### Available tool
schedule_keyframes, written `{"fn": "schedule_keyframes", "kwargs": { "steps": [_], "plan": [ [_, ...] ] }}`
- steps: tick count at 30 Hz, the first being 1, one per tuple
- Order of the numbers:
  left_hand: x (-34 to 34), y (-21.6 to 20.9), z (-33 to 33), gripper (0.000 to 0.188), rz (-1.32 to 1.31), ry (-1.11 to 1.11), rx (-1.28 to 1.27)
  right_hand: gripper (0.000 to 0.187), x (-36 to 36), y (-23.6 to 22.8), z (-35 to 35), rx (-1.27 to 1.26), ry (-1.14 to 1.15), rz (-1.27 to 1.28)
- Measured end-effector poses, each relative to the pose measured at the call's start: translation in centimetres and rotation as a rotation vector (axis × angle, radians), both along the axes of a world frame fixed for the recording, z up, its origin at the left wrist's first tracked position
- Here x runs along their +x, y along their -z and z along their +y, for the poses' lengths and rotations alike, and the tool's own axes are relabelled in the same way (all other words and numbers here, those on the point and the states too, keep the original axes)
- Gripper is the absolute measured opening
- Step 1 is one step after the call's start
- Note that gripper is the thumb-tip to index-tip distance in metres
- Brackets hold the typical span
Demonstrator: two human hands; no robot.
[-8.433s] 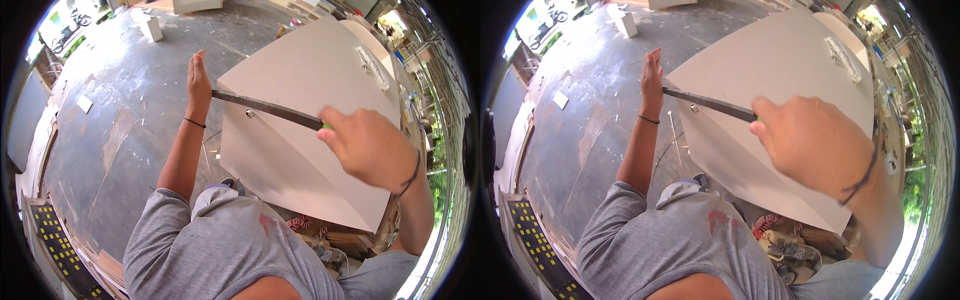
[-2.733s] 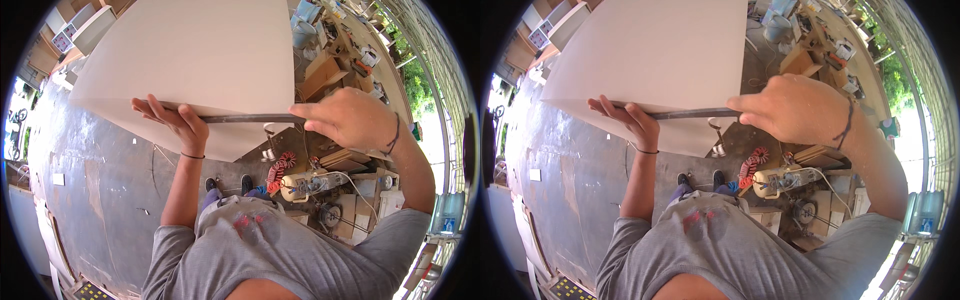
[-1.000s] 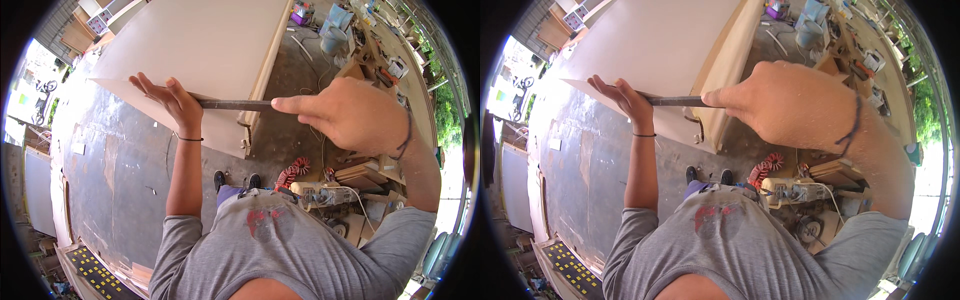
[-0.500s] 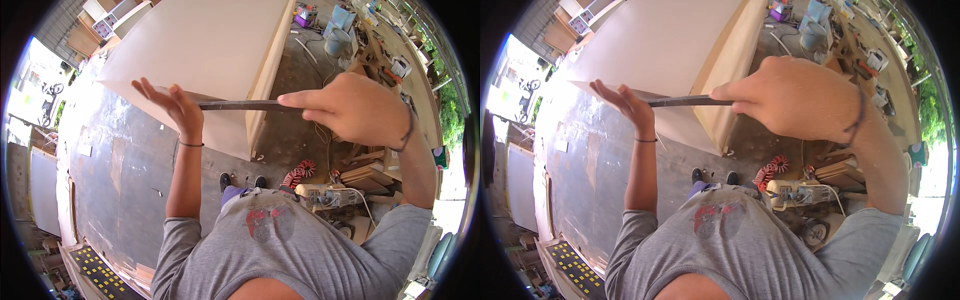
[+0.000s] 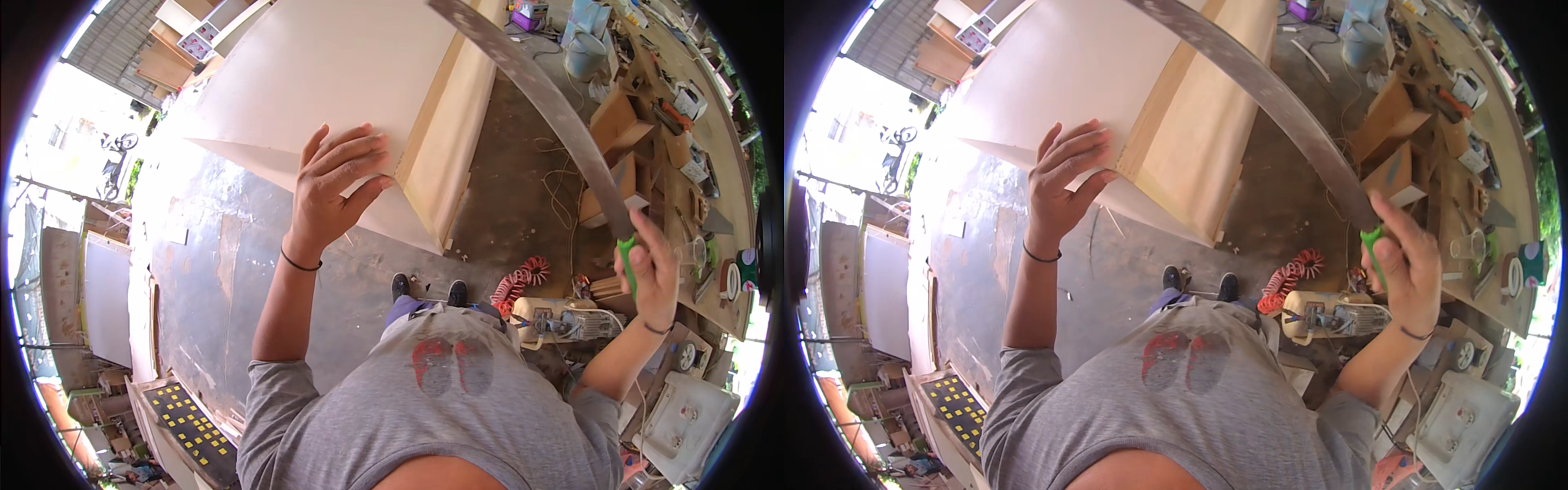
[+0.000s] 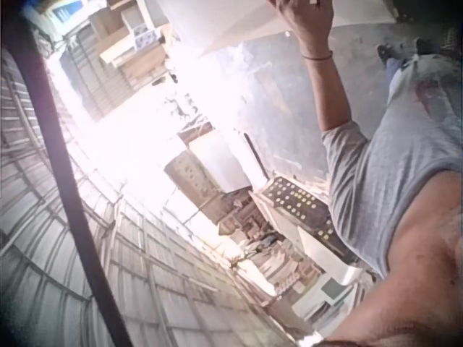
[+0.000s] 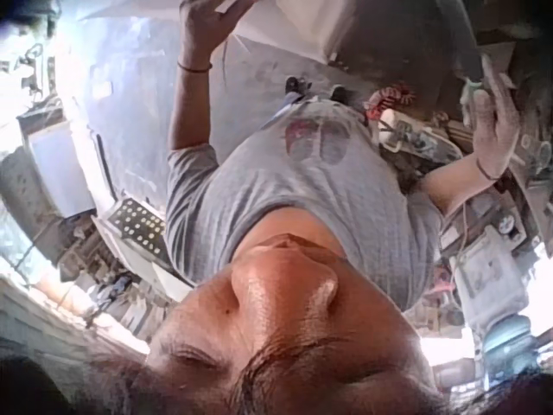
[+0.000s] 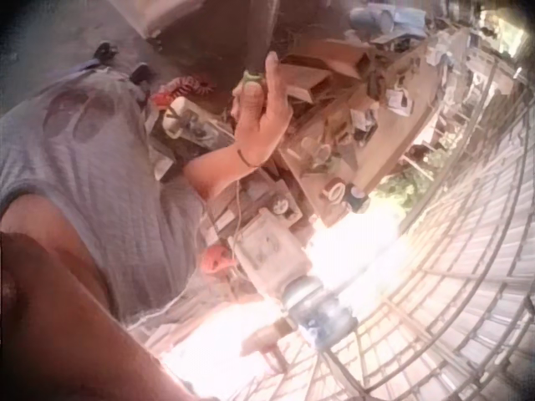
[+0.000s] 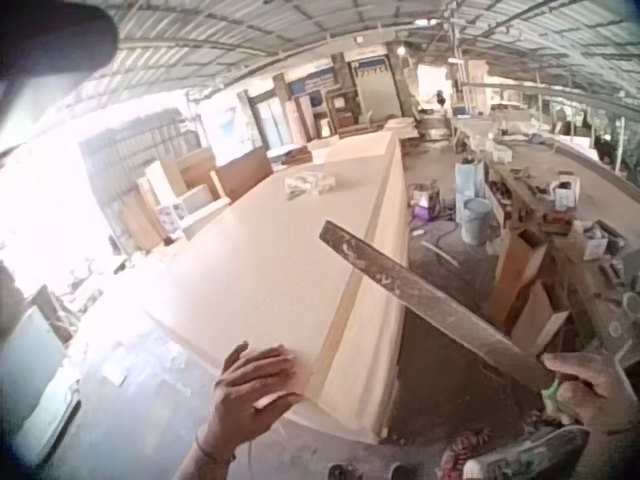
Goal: The person files the edges of a white wooden cabinet unit using a hand file, moving the tool back and forth along the corners to smooth them.
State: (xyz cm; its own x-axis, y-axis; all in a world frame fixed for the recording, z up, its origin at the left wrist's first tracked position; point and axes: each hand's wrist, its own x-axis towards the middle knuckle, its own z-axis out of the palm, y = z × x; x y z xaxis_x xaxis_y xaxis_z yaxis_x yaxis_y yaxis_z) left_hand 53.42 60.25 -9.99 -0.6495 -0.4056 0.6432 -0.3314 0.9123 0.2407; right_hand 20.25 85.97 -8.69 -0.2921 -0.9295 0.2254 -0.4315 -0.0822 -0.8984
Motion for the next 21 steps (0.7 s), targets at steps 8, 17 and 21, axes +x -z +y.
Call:
{"fn": "schedule_keyframes", "kwargs": {
  "steps": [8,17,21],
  "plan": [
    [-0.3,-1.2,0.9,0.019,-0.019,-0.041,0.174,0.049,0.0,7.2,2.7,-0.045,0.044,-0.255],
    [0.1,-1.2,0.3,0.011,0.024,0.007,0.268,0.049,0.0,7.3,1.9,-0.06,0.06,-0.291],
    [0.1,-0.7,0.4,0.011,0.009,0.026,0.17,0.05,0.1,7.1,1.6,-0.076,0.025,-0.279]
  ]
}}
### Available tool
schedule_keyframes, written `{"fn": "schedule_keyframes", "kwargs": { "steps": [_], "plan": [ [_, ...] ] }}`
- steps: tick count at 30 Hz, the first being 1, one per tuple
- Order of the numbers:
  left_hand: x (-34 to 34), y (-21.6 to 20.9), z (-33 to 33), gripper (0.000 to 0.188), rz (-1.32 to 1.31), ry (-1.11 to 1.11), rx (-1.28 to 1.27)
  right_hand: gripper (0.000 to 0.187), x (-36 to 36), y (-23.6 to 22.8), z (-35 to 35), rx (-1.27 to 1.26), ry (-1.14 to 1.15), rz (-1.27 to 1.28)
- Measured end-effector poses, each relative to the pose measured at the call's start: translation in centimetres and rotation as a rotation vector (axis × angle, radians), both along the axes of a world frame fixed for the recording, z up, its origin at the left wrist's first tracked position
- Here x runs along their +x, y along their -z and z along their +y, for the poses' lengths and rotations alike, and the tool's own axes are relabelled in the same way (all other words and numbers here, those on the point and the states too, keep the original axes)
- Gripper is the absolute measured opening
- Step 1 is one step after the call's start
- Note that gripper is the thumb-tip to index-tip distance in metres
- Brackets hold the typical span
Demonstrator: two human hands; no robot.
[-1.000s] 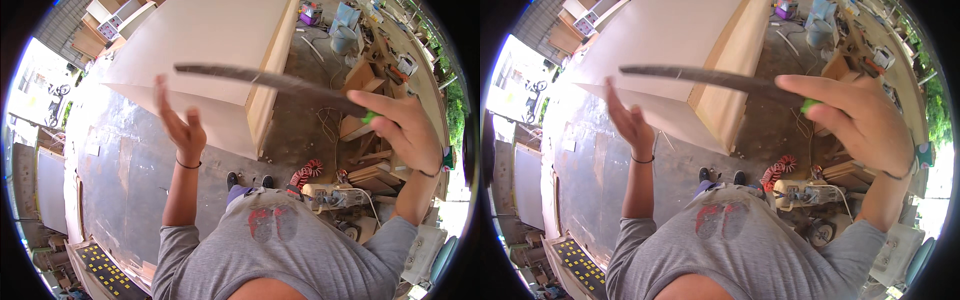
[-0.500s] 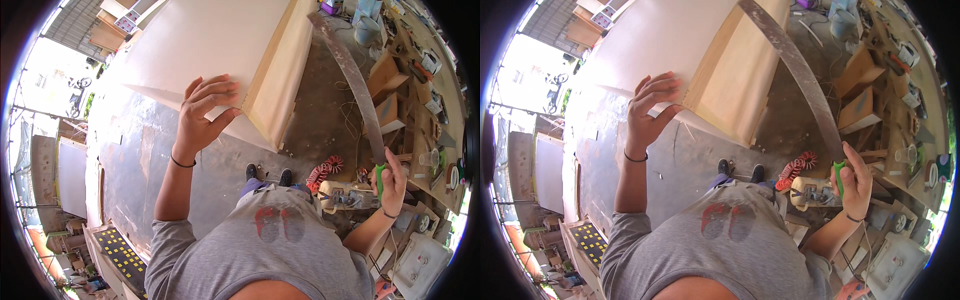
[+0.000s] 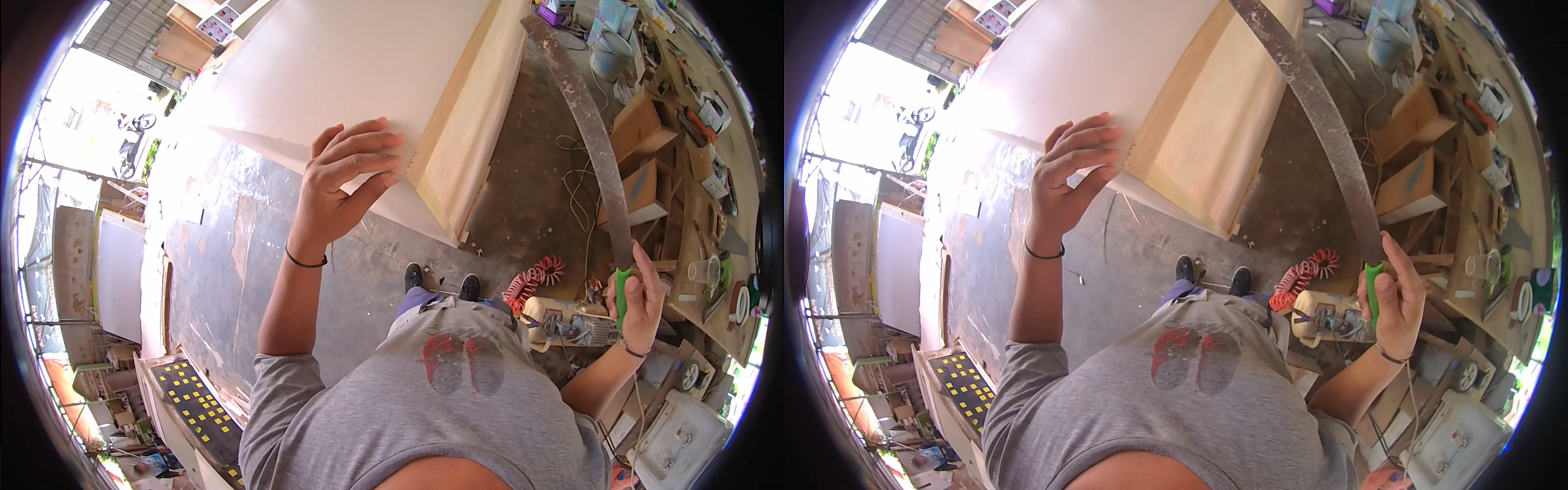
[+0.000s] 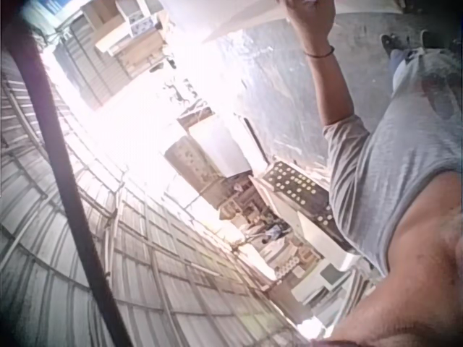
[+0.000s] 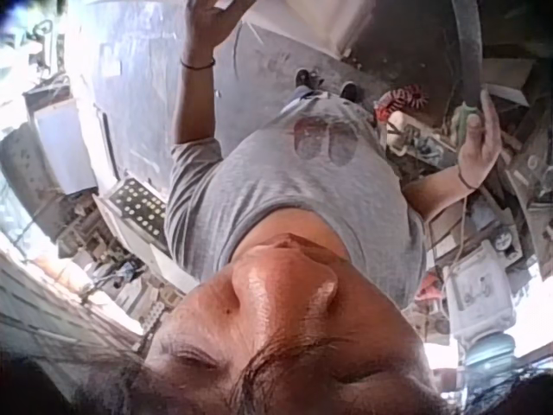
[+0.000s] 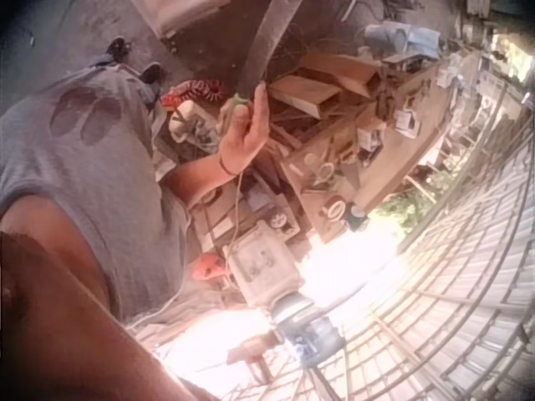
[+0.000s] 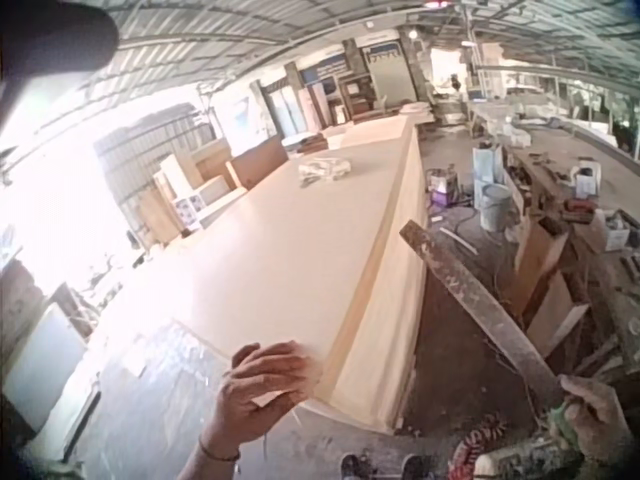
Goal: The person files the edges of a white wooden cabinet unit using a hand file, moving the tool back and forth along the corners to smooth them.
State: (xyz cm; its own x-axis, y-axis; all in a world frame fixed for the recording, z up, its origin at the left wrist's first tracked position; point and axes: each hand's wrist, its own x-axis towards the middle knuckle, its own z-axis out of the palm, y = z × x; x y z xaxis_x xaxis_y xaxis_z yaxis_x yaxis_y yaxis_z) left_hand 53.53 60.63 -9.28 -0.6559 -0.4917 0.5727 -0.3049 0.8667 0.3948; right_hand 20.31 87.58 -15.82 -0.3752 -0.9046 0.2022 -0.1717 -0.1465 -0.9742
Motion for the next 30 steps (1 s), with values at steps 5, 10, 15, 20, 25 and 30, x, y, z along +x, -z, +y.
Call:
{"fn": "schedule_keyframes", "kwargs": {
  "steps": [5,10,15,20,25,30],
  "plan": [
    [0.1,0.1,-0.4,0.01,0.01,0.022,-0.046,0.05,0.0,0.0,0.1,0.003,-0.002,0.001],
    [0.1,0.2,-0.6,0.006,0.01,0.016,-0.056,0.051,0.2,-0.1,0.3,0.015,0.02,-0.006],
    [0.1,0.2,-0.5,0.005,0.006,-0.002,-0.059,0.051,0.3,0.2,0.5,0.012,0.026,-0.018],
    [0.0,-1.0,-0.4,0.007,-0.03,0.01,0.045,0.052,0.2,0.6,0.8,0.008,0.03,-0.025],
    [0.1,-3.2,-1.6,0.033,-0.326,-0.038,0.136,0.05,0.0,1.2,0.9,-0.011,0.015,-0.023],
    [-0.6,-5.7,-5.3,0.084,-0.709,-0.056,0.19,0.049,0.2,2.4,1.6,0.006,0.067,-0.087]
  ]
}}
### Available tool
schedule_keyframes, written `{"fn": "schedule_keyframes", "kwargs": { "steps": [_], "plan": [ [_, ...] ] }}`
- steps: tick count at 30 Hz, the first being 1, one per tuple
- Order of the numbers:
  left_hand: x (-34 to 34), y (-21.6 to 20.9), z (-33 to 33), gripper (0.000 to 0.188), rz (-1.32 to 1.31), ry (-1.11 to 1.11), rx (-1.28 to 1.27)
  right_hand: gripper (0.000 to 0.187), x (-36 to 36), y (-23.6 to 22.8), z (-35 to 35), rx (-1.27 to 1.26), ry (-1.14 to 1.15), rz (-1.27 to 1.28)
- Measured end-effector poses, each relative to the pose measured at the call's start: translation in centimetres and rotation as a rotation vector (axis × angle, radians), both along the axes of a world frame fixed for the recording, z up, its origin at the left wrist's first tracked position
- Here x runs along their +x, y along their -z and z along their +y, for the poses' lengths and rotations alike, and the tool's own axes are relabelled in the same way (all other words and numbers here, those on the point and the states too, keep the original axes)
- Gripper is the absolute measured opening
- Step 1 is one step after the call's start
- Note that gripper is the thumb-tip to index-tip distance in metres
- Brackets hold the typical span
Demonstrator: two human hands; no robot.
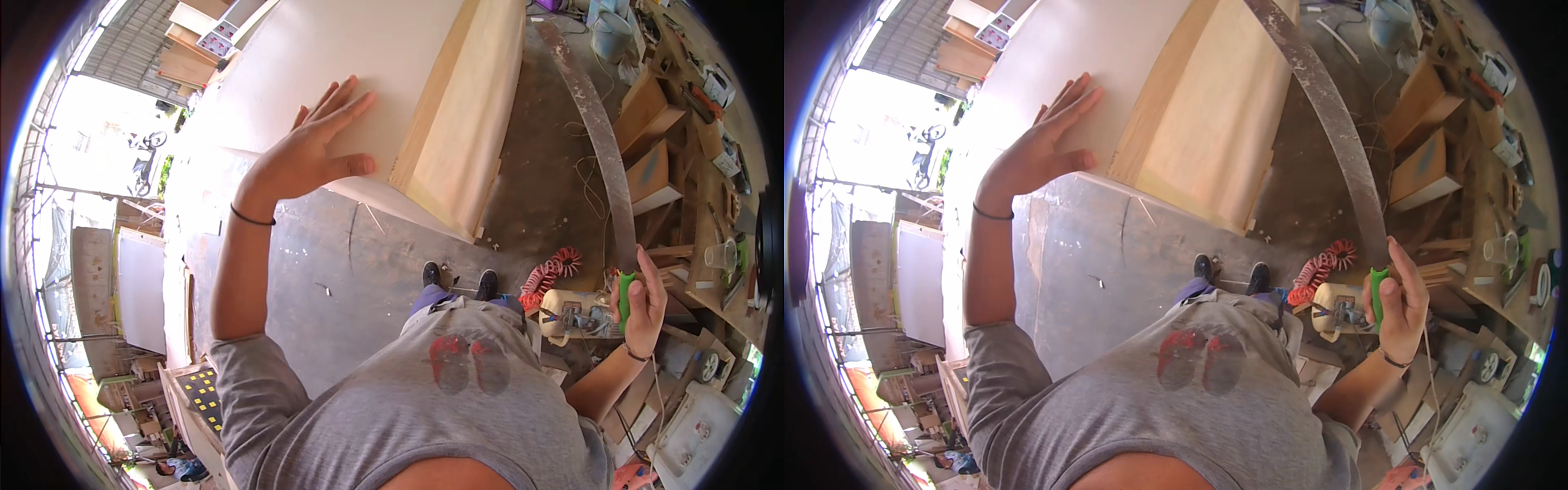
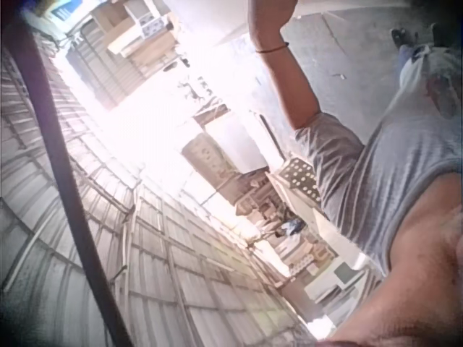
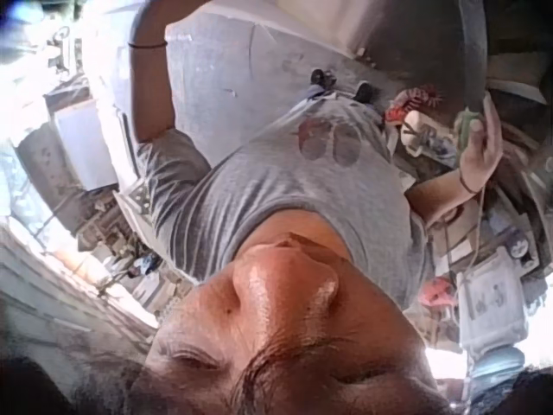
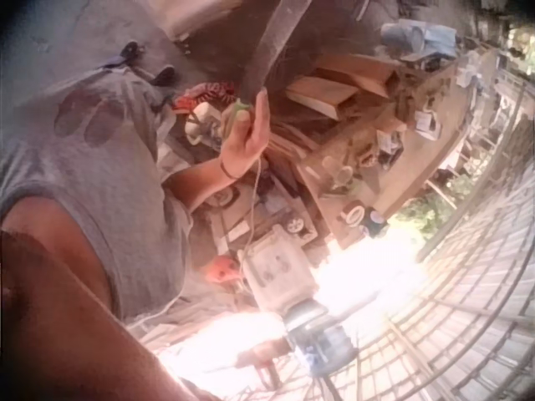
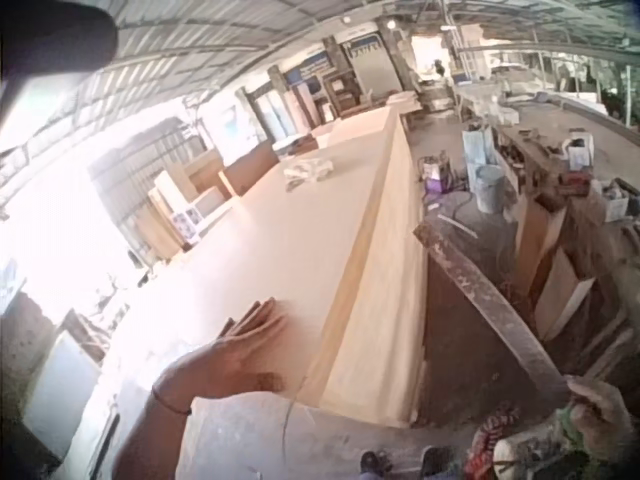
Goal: The person files the edges of a white wooden cabinet unit using a hand file, moving the tool back and forth along the corners to smooth them.
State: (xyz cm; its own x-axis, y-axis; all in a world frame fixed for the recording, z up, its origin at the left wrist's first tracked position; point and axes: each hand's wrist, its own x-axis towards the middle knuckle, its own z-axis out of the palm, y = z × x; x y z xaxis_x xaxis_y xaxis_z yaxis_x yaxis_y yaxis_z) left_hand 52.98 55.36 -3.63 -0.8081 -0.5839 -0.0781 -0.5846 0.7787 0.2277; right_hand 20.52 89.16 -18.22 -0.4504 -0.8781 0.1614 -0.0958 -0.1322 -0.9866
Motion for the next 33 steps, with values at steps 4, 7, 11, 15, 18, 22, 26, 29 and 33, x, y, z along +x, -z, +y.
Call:
{"fn": "schedule_keyframes", "kwargs": {
  "steps": [4,7,11,15,18,22,26,29,33],
  "plan": [
    [-0.7,-0.2,0.4,0.092,-0.022,-0.053,0.036,0.049,0.3,1.4,-0.1,0.02,0.039,-0.029],
    [-0.9,0.1,1.0,0.089,0.034,-0.093,0.028,0.049,0.4,1.6,-0.4,0.038,0.083,-0.048],
    [-1.8,1.1,1.9,0.08,0.11,-0.158,-0.041,0.051,1.1,1.3,-2.0,0.028,0.116,-0.095],
    [-3.3,2.0,1.7,0.072,0.191,-0.175,-0.122,0.053,1.7,1.1,-3.5,0.005,0.109,-0.144],
    [-3.2,2.9,1.6,0.064,0.277,-0.071,-0.164,0.054,2.5,0.6,-3.9,-0.007,0.088,-0.165],
    [-1.0,1.5,2.7,0.052,0.266,0.244,-0.015,0.054,2.7,0.5,-3.3,-0.034,0.054,-0.125],
    [0.2,1.4,2.4,0.038,0.406,0.285,0.07,0.054,2.5,0.1,-2.6,-0.022,0.067,-0.068],
    [0.7,2.1,1.8,0.032,0.443,0.311,0.059,0.054,2.7,-0.2,-2.2,0.001,0.104,-0.067],
    [0.5,2.6,1.9,0.028,0.47,0.319,0.058,0.054,2.4,-0.4,-1.7,0.019,0.159,-0.058]
  ]
}}
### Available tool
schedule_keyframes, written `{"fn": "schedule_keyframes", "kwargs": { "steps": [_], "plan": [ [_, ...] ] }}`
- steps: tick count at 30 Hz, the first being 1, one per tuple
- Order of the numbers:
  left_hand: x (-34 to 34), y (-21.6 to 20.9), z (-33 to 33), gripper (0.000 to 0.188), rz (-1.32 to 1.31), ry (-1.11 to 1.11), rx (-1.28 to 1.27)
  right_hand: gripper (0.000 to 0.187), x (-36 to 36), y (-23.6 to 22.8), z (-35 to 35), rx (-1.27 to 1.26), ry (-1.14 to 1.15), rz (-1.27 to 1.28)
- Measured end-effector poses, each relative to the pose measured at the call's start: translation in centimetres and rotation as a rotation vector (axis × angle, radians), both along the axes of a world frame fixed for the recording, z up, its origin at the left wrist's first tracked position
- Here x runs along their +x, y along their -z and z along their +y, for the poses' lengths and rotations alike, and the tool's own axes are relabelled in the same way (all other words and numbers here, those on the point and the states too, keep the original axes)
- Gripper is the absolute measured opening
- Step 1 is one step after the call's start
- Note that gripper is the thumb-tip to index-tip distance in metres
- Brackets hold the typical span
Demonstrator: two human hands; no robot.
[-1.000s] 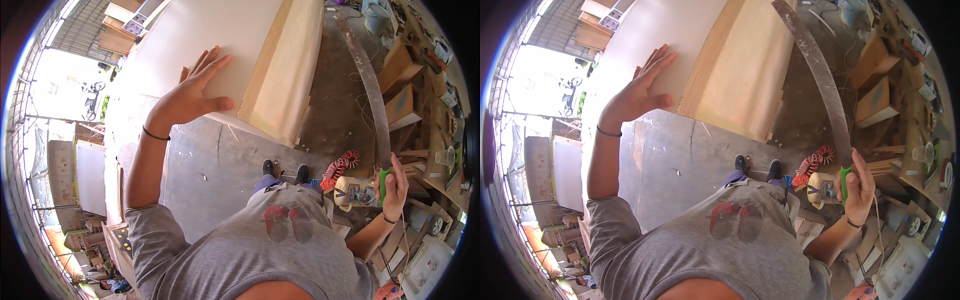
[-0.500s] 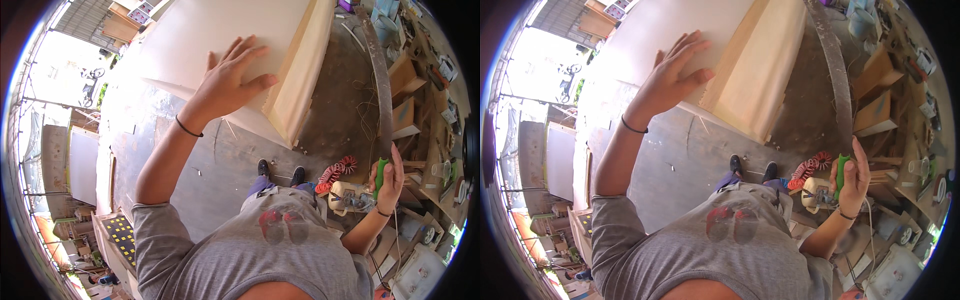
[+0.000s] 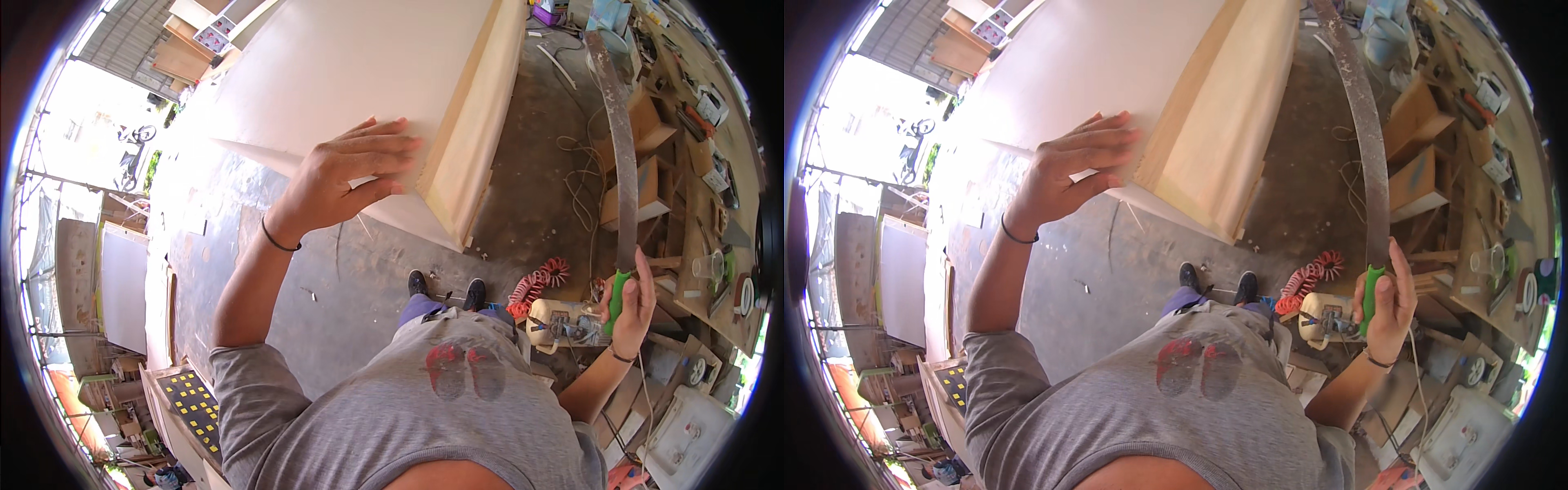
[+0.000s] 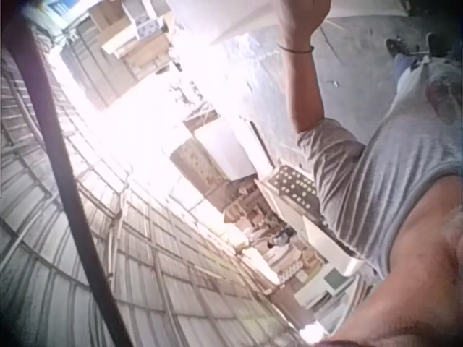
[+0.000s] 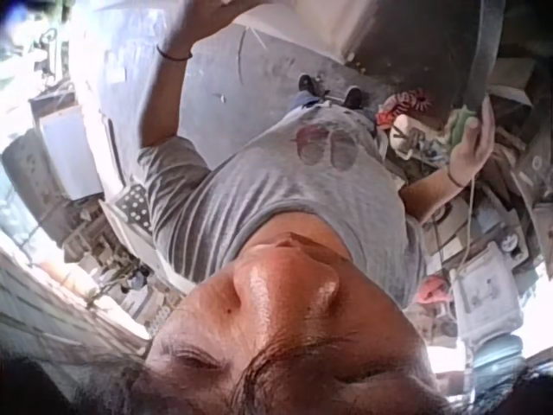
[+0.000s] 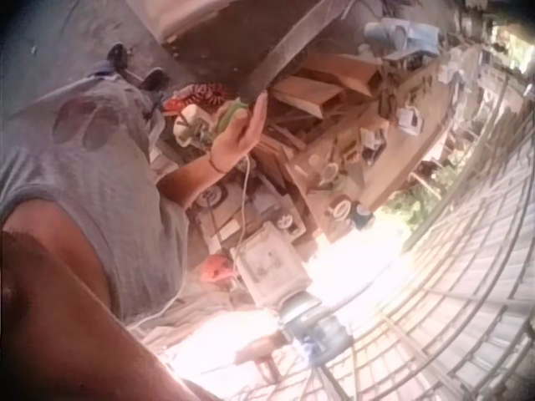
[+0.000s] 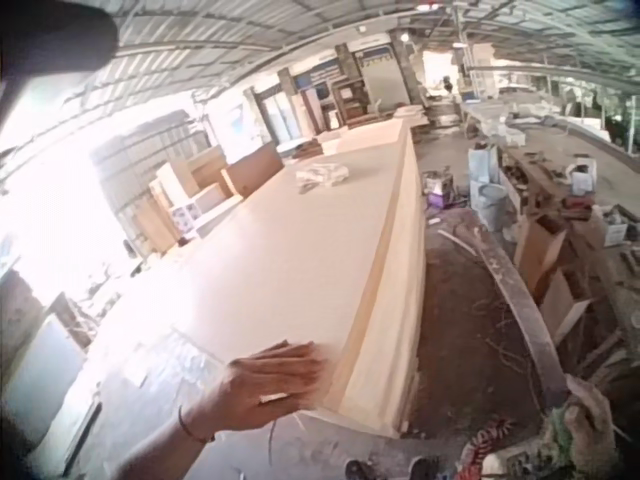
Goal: The person files the edges of a white wooden cabinet unit using a hand file, moving the tool back and forth along the corners to smooth them.
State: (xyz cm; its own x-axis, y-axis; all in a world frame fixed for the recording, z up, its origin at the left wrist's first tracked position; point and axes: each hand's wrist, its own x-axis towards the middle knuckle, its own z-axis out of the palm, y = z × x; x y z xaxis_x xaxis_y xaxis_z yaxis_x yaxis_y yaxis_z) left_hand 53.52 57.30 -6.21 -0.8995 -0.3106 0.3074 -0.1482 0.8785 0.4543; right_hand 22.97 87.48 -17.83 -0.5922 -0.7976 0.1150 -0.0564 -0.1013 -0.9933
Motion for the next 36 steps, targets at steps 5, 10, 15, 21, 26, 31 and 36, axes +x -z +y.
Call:
{"fn": "schedule_keyframes", "kwargs": {
  "steps": [5,10,15,21,26,31,36],
  "plan": [
    [0.3,-1.5,-1.5,0.051,-0.21,-0.03,0.046,0.053,-0.6,-0.3,0.1,-0.006,0.001,0.018],
    [-0.7,-2.8,-3.2,0.087,-0.513,-0.147,-0.042,0.052,-0.9,0.0,-0.2,-0.008,-0.013,0.027],
    [-1.1,-2.7,-2.6,0.092,-0.526,-0.196,-0.029,0.055,-0.8,0.8,-0.2,0.004,0.019,-0.001],
    [-2.9,-1.8,-0.2,0.085,-0.433,-0.315,-0.085,0.059,-0.3,1.2,-1.2,0.038,0.056,-0.065],
    [-3.5,-1.0,-0.3,0.073,-0.324,-0.208,-0.086,0.06,0.8,0.7,-1.8,-0.008,0.055,-0.067],
    [-0.3,-0.7,-2.6,0.058,-0.253,-0.012,-0.031,0.059,0.9,-0.5,-1.4,-0.013,0.05,-0.001],
    [-0.3,-0.3,-1.8,0.054,-0.154,-0.012,-0.04,0.059,0.6,-1.1,-0.4,-0.007,0.091,0.051]
  ]
}}
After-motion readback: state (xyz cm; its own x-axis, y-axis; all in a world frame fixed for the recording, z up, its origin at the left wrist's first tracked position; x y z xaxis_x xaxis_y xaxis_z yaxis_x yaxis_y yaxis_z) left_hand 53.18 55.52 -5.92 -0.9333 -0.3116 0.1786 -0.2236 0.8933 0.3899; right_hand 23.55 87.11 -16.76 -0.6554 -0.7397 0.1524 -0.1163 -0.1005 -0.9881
